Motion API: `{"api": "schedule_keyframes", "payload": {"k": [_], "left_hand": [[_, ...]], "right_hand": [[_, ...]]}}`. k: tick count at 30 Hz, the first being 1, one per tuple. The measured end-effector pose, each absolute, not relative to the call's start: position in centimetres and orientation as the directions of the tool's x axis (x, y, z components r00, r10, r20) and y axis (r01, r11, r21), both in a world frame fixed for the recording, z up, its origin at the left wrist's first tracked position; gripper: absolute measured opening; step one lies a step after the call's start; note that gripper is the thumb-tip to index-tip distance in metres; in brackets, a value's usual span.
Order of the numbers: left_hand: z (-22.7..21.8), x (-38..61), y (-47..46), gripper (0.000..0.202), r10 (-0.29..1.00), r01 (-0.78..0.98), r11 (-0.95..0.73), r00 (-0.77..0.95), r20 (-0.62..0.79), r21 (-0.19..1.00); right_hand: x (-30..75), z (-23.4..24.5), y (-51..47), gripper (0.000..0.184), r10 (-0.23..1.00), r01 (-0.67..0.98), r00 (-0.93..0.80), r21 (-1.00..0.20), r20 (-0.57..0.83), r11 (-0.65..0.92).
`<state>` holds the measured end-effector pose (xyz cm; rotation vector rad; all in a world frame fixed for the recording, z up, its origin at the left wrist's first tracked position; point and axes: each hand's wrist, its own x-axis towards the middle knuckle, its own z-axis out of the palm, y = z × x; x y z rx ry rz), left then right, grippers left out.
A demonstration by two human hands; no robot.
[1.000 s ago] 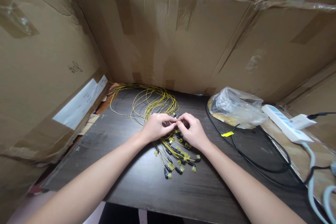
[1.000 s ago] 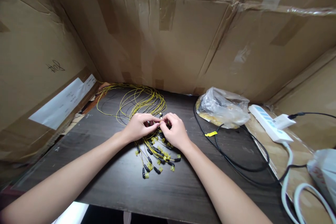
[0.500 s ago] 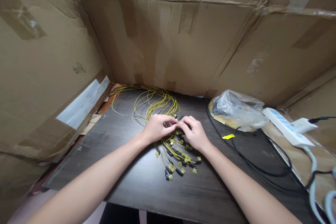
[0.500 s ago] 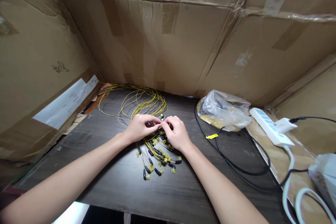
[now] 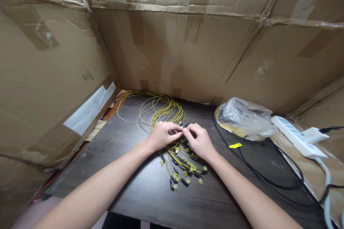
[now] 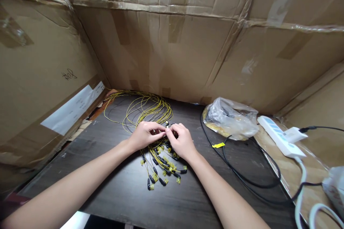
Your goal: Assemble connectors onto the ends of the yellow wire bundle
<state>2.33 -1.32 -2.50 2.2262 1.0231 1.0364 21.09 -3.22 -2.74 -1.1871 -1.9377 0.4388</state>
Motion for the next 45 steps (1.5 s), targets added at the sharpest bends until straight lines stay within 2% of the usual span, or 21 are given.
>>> {"api": "schedule_keyframes", "payload": {"k": [7, 15, 22, 27, 34, 41, 45], "left_hand": [[-2.46, 2.50, -1.32, 0.014, 0.809, 0.424, -0.576, 0.419, 0.412, 0.699], [-2.44, 2.46, -1.36, 0.014, 0.789, 0.427, -0.604, 0.439, 0.430, 0.673], [-2.46, 2.43, -1.26, 0.014, 0.806, 0.429, -0.580, 0.430, 0.407, 0.693], [-2.52, 2.43, -1.24, 0.015, 0.785, 0.416, -0.610, 0.430, 0.445, 0.674], [-2.36, 2.43, -1.28, 0.014, 0.797, 0.384, -0.589, 0.418, 0.435, 0.711], [-2.50, 2.40, -1.34, 0.014, 0.790, 0.425, -0.603, 0.439, 0.429, 0.675], [-2.47, 2.43, -1.31, 0.014, 0.811, 0.425, -0.570, 0.427, 0.399, 0.703]], "right_hand": [[21.21, -2.75, -3.23, 0.010, 0.876, 0.551, -0.217, -0.687, 0.430, 0.474], [21.23, -2.84, -3.13, 0.028, 0.872, 0.585, -0.238, -0.654, 0.428, 0.480], [21.32, -2.85, -3.11, 0.016, 0.871, 0.561, -0.246, -0.671, 0.424, 0.485], [21.29, -2.62, -3.19, 0.037, 0.876, 0.598, -0.275, -0.643, 0.396, 0.478], [21.22, -2.54, -3.30, 0.019, 0.870, 0.561, -0.250, -0.669, 0.424, 0.488], [21.25, -2.73, -3.20, 0.038, 0.878, 0.591, -0.264, -0.652, 0.400, 0.475], [21.26, -2.67, -3.23, 0.027, 0.872, 0.560, -0.258, -0.671, 0.416, 0.486]]}}
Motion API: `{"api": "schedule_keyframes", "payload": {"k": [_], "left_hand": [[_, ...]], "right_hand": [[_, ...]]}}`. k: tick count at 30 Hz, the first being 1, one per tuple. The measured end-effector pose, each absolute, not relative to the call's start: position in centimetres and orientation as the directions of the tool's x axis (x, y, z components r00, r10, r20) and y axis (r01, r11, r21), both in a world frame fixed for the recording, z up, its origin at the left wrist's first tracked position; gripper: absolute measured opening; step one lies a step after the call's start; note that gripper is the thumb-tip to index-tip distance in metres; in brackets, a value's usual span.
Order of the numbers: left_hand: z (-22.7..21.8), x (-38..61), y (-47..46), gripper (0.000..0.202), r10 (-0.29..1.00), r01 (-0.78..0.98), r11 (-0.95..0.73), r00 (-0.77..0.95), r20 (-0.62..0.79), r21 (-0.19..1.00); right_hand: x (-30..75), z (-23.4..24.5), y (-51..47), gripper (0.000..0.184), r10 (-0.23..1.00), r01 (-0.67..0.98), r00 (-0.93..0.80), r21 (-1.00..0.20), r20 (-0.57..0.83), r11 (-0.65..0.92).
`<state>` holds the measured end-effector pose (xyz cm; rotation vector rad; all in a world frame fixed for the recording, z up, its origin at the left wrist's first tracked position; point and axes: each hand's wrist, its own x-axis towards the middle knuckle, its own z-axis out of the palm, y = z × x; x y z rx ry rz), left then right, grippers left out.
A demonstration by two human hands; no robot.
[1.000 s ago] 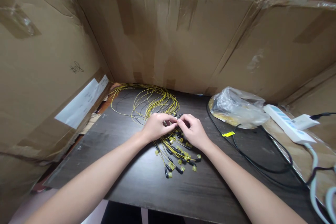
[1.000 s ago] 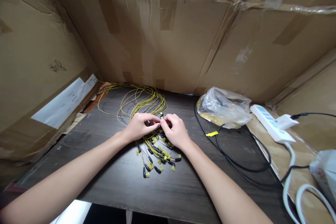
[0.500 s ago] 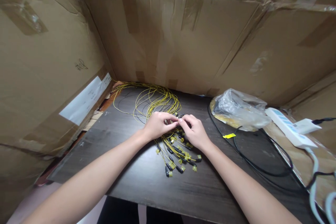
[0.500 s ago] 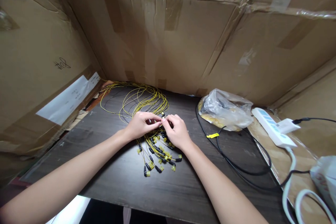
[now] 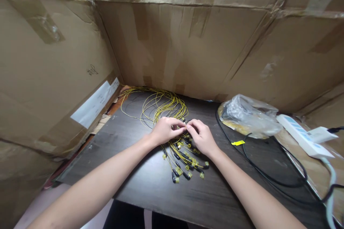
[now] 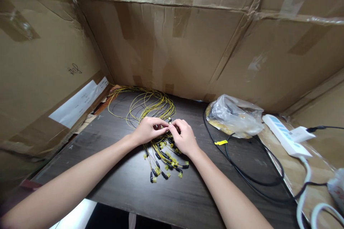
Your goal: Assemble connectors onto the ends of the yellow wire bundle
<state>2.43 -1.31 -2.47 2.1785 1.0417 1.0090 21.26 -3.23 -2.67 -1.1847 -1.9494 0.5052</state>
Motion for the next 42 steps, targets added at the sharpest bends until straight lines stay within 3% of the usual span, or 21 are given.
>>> {"api": "schedule_keyframes", "payload": {"k": [3, 10, 16, 23, 30, 42], "left_hand": [[-2.50, 2.44, -1.27, 0.014, 0.817, 0.433, -0.563, 0.418, 0.397, 0.704], [-2.57, 2.42, -1.19, 0.014, 0.787, 0.435, -0.610, 0.431, 0.441, 0.662], [-2.50, 2.38, -1.13, 0.015, 0.799, 0.434, -0.590, 0.433, 0.417, 0.680], [-2.66, 2.39, -1.10, 0.014, 0.781, 0.441, -0.617, 0.445, 0.439, 0.651], [-2.50, 2.30, -1.10, 0.015, 0.805, 0.449, -0.581, 0.439, 0.399, 0.678], [-2.59, 2.34, -1.18, 0.016, 0.787, 0.443, -0.611, 0.432, 0.441, 0.656]], "right_hand": [[21.25, -2.74, -3.20, 0.018, 0.870, 0.556, -0.248, -0.673, 0.425, 0.488], [21.25, -2.90, -3.05, 0.037, 0.877, 0.590, -0.262, -0.652, 0.404, 0.477], [21.32, -3.00, -3.14, 0.016, 0.871, 0.556, -0.242, -0.674, 0.428, 0.486], [21.21, -2.95, -3.10, 0.037, 0.872, 0.593, -0.257, -0.645, 0.416, 0.482], [21.23, -2.97, -3.12, 0.018, 0.871, 0.558, -0.238, -0.674, 0.429, 0.484], [21.20, -3.04, -3.08, 0.033, 0.874, 0.589, -0.249, -0.651, 0.417, 0.479]]}}
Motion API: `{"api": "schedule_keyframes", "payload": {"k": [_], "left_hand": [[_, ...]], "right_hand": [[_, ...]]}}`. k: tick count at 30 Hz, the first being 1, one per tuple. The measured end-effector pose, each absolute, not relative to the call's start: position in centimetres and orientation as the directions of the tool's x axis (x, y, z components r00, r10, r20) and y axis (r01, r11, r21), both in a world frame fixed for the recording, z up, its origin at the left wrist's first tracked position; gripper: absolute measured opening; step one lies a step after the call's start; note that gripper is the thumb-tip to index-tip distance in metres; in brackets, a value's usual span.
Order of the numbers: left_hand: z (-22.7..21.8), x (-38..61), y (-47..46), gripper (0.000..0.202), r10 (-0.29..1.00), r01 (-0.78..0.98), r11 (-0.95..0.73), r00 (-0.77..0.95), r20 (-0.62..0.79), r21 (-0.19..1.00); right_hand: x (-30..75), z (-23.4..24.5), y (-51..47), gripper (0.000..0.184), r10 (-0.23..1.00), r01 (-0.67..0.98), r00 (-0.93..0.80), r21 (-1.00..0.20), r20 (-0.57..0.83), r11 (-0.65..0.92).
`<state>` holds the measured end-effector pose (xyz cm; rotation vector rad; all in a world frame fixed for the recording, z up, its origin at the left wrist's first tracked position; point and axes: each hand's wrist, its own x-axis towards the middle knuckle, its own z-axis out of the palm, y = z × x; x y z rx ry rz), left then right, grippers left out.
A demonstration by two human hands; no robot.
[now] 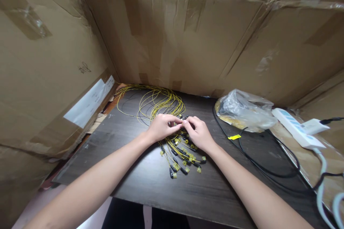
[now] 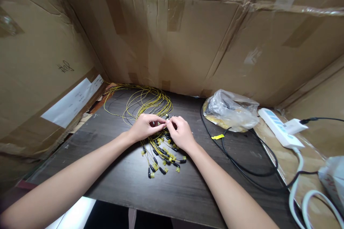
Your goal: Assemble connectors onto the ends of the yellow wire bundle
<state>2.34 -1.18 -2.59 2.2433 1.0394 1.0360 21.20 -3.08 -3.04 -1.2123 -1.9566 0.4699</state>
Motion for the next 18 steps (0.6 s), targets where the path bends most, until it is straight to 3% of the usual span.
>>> {"api": "schedule_keyframes", "payload": {"k": [7, 18], "left_hand": [[-2.34, 2.40, -1.38, 0.016, 0.824, 0.482, -0.559, 0.416, 0.385, 0.675], [-2.24, 2.45, -1.32, 0.015, 0.814, 0.456, -0.573, 0.415, 0.407, 0.681]], "right_hand": [[21.09, -2.84, -3.23, 0.016, 0.871, 0.571, -0.224, -0.665, 0.438, 0.482], [21.15, -2.91, -3.18, 0.015, 0.868, 0.565, -0.225, -0.667, 0.441, 0.486]]}}
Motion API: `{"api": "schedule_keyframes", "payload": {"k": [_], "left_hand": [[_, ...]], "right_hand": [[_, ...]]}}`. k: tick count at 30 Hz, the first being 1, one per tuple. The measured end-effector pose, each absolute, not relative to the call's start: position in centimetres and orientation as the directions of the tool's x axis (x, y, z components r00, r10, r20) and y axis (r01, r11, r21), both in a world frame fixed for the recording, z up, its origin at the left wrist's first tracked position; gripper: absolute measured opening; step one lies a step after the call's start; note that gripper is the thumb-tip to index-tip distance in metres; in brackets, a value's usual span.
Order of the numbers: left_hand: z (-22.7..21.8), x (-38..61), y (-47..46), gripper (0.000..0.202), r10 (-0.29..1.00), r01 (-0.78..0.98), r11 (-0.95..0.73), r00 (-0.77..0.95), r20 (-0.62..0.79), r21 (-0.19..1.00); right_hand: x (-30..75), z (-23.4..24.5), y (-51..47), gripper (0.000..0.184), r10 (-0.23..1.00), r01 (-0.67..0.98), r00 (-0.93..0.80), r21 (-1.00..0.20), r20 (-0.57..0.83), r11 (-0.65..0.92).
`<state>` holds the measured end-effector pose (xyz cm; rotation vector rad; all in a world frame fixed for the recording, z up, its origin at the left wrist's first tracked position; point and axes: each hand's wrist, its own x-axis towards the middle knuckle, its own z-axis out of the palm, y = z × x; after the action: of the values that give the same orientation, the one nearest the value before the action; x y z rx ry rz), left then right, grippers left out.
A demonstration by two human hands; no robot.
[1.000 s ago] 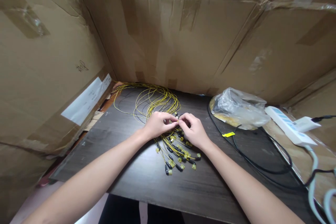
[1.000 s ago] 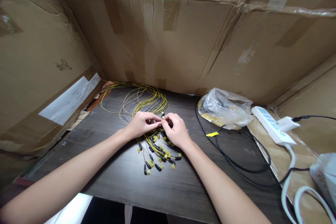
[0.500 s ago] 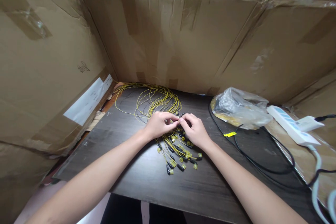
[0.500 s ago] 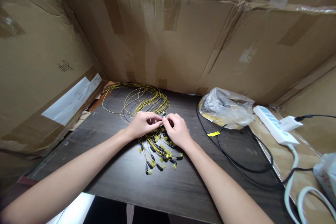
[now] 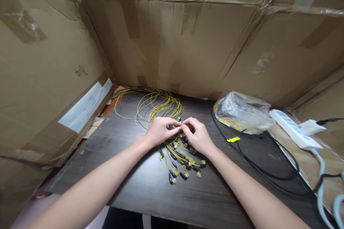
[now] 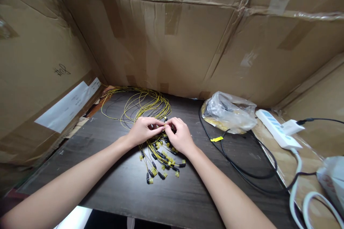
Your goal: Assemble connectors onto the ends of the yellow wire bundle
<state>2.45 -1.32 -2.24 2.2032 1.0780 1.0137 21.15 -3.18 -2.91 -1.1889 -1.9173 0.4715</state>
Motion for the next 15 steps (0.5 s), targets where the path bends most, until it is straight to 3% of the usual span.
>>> {"api": "schedule_keyframes", "payload": {"k": [15], "left_hand": [[-2.33, 2.61, -1.43, 0.017, 0.813, 0.440, -0.572, 0.420, 0.405, 0.693]], "right_hand": [[21.17, -3.00, -3.15, 0.014, 0.871, 0.575, -0.214, -0.664, 0.442, 0.478]]}}
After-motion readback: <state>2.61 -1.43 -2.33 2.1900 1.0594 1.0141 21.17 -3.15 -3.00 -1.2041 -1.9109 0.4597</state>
